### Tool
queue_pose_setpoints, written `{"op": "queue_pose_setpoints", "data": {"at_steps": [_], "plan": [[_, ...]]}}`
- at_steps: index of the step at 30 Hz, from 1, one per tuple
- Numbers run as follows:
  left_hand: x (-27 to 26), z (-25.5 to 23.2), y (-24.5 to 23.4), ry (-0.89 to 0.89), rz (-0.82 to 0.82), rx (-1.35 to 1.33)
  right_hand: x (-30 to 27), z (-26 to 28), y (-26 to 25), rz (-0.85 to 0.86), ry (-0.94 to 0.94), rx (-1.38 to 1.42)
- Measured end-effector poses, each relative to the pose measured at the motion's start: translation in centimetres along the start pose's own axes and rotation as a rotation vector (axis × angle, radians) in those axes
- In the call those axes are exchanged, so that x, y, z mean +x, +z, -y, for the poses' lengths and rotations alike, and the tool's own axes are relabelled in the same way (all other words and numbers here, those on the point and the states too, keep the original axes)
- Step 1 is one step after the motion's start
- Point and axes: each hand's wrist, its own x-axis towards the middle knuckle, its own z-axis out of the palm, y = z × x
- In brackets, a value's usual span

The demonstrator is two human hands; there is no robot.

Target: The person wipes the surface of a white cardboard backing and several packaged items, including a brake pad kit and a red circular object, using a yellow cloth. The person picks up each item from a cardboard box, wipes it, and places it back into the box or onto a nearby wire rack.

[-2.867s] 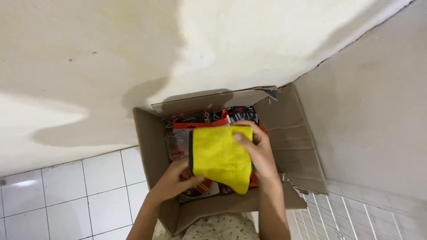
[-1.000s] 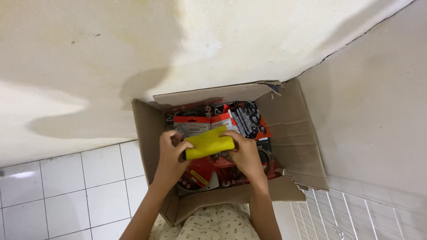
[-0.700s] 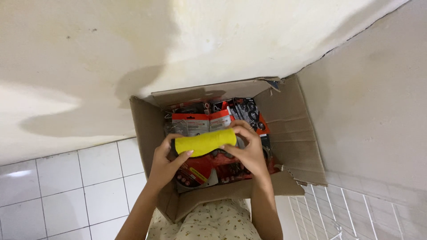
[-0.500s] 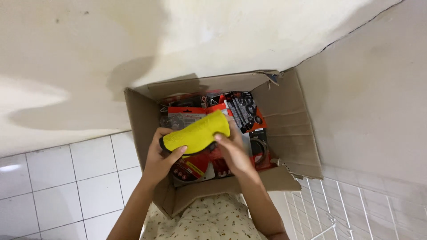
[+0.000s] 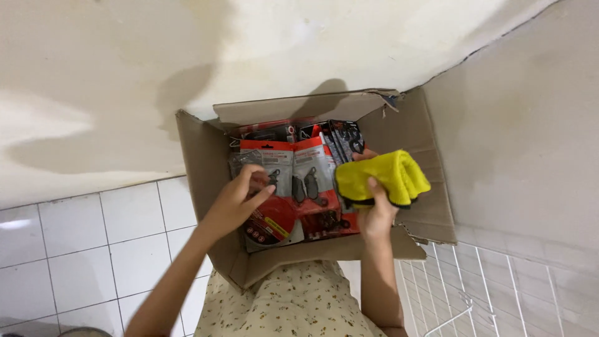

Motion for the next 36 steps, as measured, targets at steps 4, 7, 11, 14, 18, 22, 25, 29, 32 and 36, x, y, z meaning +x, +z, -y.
{"op": "queue_pose_setpoints", "data": {"at_steps": [4, 7, 11, 14, 18, 22, 25, 29, 32, 36], "plan": [[3.3, -2.0, -0.2, 0.147, 0.229, 0.411, 1.2, 0.9, -2.7, -0.095, -0.023, -0.332], [8.4, -1.3, 3.5, 0.273, 0.326, 0.495, 1.6, -0.5, -4.4, -0.129, 0.112, -0.385], [16.5, 3.6, 9.7, 0.359, 0.549, 0.707, 1.4, -0.7, -5.3, -0.234, 0.139, -0.327], [21.9, 8.8, 12.7, 0.448, 0.457, 1.072, 1.3, -1.4, -6.3, -0.223, 0.026, -0.489], [25.8, 13.1, 14.0, 0.301, 0.258, 1.171, 0.7, -1.1, -6.2, -0.175, -0.047, -0.667], [22.4, 8.1, 11.3, 0.275, 0.23, 0.938, -0.1, -0.8, -6.2, -0.176, -0.051, -0.669], [24.5, 14.5, 12.1, 0.287, 0.38, 0.639, 0.3, 0.0, -5.0, -0.138, -0.019, -0.651], [21.0, 8.0, 11.4, 0.692, 0.277, 0.448, 0.7, -0.4, -4.8, 0.059, -0.037, -0.849], [17.2, -0.2, 9.4, 0.842, 0.323, 0.361, 0.5, -0.8, -4.9, 0.256, -0.174, -1.016], [14.4, -7.9, 7.3, 0.776, 0.382, 0.423, 0.2, -0.9, -5.5, 0.225, -0.163, -0.928]]}}
